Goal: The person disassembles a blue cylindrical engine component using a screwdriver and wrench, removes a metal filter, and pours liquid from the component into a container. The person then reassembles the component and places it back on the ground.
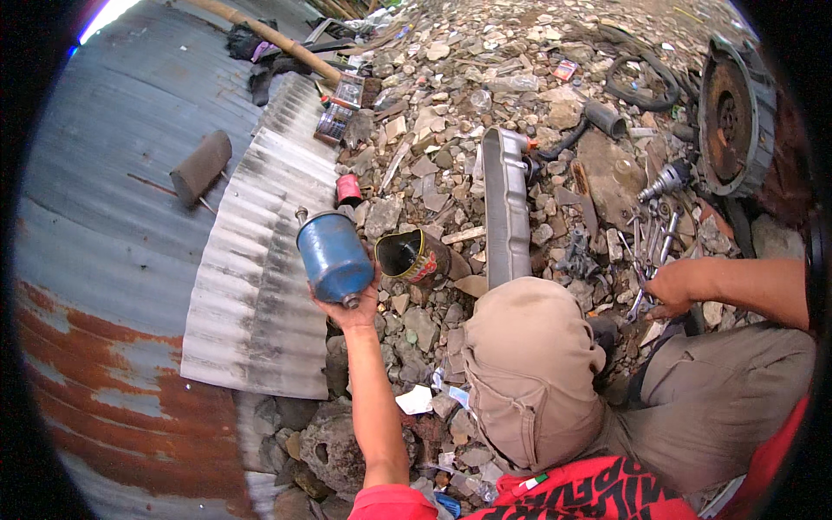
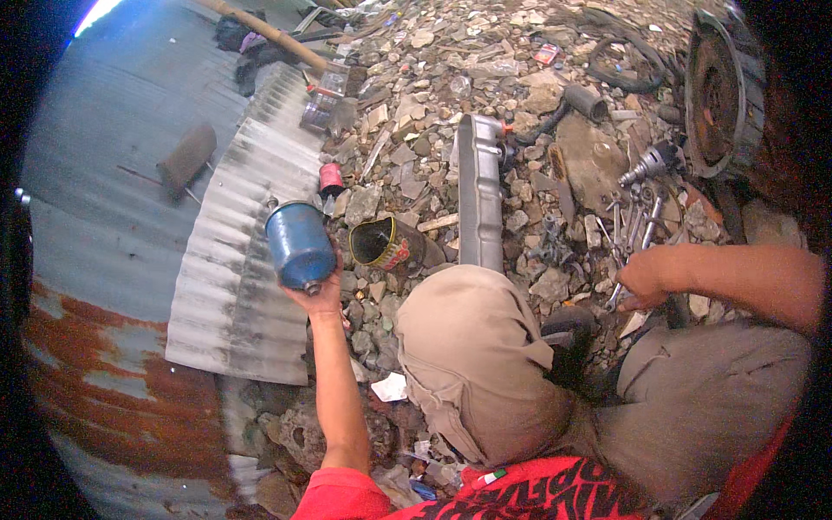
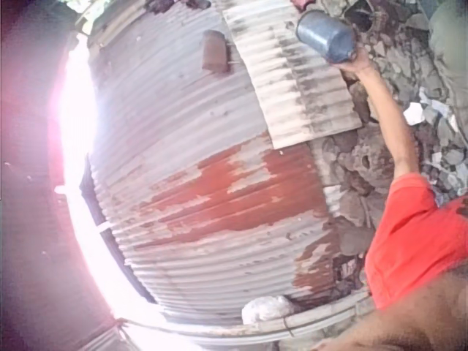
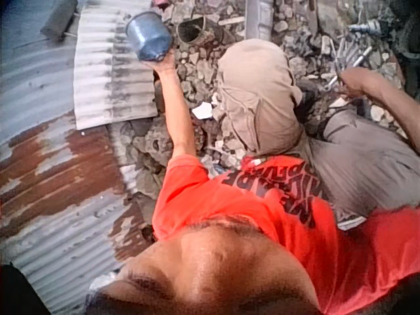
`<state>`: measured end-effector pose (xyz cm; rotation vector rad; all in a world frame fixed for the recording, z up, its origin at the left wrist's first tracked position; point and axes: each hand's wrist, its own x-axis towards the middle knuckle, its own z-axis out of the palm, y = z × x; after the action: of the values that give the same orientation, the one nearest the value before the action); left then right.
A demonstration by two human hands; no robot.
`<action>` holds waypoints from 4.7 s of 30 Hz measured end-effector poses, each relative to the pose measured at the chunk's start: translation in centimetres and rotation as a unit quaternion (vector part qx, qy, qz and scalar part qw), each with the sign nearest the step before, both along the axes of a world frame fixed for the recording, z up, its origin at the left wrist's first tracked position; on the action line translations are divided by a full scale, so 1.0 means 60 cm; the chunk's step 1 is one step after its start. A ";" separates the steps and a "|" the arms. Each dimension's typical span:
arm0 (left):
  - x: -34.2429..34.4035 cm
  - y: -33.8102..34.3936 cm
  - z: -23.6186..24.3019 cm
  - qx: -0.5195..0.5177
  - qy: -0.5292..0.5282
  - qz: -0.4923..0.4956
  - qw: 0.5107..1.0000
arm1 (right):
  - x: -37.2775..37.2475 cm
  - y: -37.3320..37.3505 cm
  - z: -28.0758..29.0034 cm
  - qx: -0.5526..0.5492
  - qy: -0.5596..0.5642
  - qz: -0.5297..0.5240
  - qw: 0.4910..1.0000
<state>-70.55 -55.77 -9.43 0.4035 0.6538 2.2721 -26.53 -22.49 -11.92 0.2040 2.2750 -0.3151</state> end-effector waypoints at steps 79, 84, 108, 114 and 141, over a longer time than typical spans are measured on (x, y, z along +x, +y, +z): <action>-0.085 0.096 -0.003 -0.345 0.577 0.253 0.696 | -0.672 -0.215 0.207 -0.044 0.559 0.071 0.825; -0.079 0.099 0.011 -0.299 0.514 0.281 0.754 | -0.686 -0.221 0.212 -0.073 0.604 0.090 0.788; -0.104 0.105 0.024 -0.351 0.522 0.352 0.693 | -0.680 -0.224 0.174 -0.196 0.631 -0.093 0.745; -0.097 0.101 0.042 -0.370 0.513 0.356 0.688 | -0.677 -0.230 0.184 -0.212 0.621 -0.100 0.748; -0.086 0.109 0.064 -0.335 0.580 0.351 0.655 | -0.662 -0.227 0.184 -0.217 0.661 -0.092 0.712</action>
<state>-75.69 -49.25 -5.59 1.4229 2.5651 1.8658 -66.27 -36.12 -0.91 -0.1188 3.4490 -1.4765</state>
